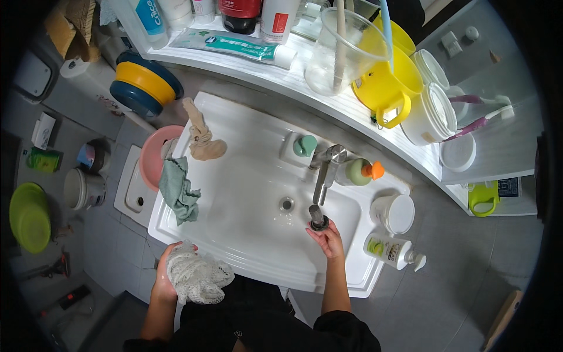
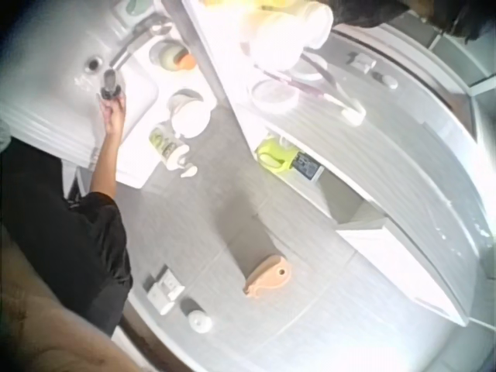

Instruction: The person washes a white mesh garment by hand in a bathroom sink. They wet the item, rub it with their hands, rinse it under running water, and wring it out repeatedly. The person also briefly handles a red cloth and a green cloth during the process.

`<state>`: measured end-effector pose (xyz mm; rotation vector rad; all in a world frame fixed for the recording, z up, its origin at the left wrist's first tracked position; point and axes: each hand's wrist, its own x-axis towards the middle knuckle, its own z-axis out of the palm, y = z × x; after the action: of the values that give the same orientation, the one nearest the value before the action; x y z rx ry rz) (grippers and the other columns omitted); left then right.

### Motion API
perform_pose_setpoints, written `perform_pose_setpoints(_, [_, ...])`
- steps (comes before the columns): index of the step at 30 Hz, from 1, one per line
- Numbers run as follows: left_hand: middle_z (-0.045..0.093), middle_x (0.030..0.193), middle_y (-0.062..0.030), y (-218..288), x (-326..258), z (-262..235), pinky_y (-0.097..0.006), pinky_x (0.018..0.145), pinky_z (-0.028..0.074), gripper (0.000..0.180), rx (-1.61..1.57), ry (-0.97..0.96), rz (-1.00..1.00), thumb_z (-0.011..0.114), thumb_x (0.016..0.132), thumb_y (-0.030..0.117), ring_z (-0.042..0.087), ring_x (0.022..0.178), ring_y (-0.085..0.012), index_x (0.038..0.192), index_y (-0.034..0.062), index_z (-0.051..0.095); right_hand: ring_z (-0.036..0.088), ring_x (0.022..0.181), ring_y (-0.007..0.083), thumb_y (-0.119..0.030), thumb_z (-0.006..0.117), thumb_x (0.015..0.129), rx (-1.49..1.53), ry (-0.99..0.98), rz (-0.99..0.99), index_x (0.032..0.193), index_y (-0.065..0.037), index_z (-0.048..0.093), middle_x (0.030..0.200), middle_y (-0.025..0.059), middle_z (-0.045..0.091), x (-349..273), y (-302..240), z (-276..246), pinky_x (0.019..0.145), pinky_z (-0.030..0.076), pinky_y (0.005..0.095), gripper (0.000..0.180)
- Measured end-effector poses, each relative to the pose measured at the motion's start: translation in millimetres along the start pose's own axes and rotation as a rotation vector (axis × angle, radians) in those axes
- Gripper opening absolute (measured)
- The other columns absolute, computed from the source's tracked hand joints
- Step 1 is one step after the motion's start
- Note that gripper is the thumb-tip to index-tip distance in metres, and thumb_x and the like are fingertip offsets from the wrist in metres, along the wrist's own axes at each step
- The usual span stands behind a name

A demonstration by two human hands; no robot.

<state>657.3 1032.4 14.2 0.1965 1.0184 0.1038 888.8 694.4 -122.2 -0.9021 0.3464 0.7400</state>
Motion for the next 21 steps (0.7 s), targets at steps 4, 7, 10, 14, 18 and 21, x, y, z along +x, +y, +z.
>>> perform_pose_setpoints(4, [0.059, 0.082, -0.0125, 0, -2, 0, -0.044, 0.066, 0.05, 0.027, -0.011, 0.015, -0.001, 0.044, 0.084, 0.025, 0.058, 0.073, -0.0293, 0.09, 0.0008, 0.055, 0.055, 0.099, 0.0269, 0.009, 0.045, 0.077, -0.042, 0.005, 0.078, 0.105, 0.001, 0.049, 0.103, 0.0144, 0.056, 13, 13, -16, 0.091, 0.045, 0.0426, 0.029])
perform_pose_setpoints(7, [0.059, 0.081, -0.0126, 1, -7, 4, -0.044, 0.067, 0.05, 0.027, -0.048, 0.004, -0.06, 0.044, 0.083, 0.025, 0.058, 0.072, -0.0295, 0.089, 0.0008, 0.055, 0.053, 0.102, 0.0238, 0.006, 0.049, 0.079, -0.181, -0.061, 0.172, 0.109, 0.001, 0.05, 0.107, 0.012, 0.055, 29, 36, -45, 0.093, 0.043, 0.0374, 0.03])
perform_pose_setpoints(10, [0.06, 0.078, -0.011, -1, -8, 6, -0.04, 0.066, 0.05, 0.027, 0.01, 0.049, -0.045, 0.047, 0.082, 0.026, 0.059, 0.071, -0.0263, 0.086, 0.002, 0.058, 0.051, 0.105, 0.0206, 0.001, 0.052, 0.081, -0.264, -0.152, 0.294, 0.115, -0.001, 0.049, 0.111, 0.0089, 0.054, 53, 70, -43, 0.094, 0.041, 0.0334, 0.034])
perform_pose_setpoints(14, [0.06, 0.077, -0.0112, -6, -5, 0, -0.039, 0.067, 0.05, 0.028, 0.045, 0.045, -0.096, 0.048, 0.081, 0.028, 0.059, 0.071, -0.0259, 0.085, 0.0019, 0.059, 0.051, 0.102, 0.0171, -0.002, 0.053, 0.082, -0.379, -0.238, 0.292, 0.115, -0.003, 0.05, 0.108, 0.0055, 0.054, 95, 118, -29, 0.088, 0.044, 0.0309, 0.033])
perform_pose_setpoints(18, [0.06, 0.079, -0.0123, -9, -15, 15, -0.04, 0.069, 0.049, 0.03, 0.028, 0.078, -0.085, 0.048, 0.081, 0.029, 0.059, 0.073, -0.0272, 0.087, 0.0011, 0.058, 0.055, 0.079, 0.0133, 0.0, 0.052, 0.081, -0.4, 0.029, -0.105, 0.098, -0.002, 0.055, 0.087, 0.0012, 0.057, 140, 105, -27, 0.074, 0.047, 0.0275, 0.017])
perform_pose_setpoints(21, [0.06, 0.081, -0.0125, -10, -12, 10, -0.04, 0.069, 0.049, 0.03, 0.05, 0.058, -0.034, 0.047, 0.081, 0.029, 0.059, 0.074, -0.0274, 0.088, 0.0011, 0.058, 0.055, 0.067, 0.0105, -0.006, 0.063, 0.071, -0.714, 0.177, -0.364, 0.092, 0.001, 0.056, 0.08, 0.0049, 0.059, 137, 68, -46, 0.06, 0.045, 0.0252, 0.023])
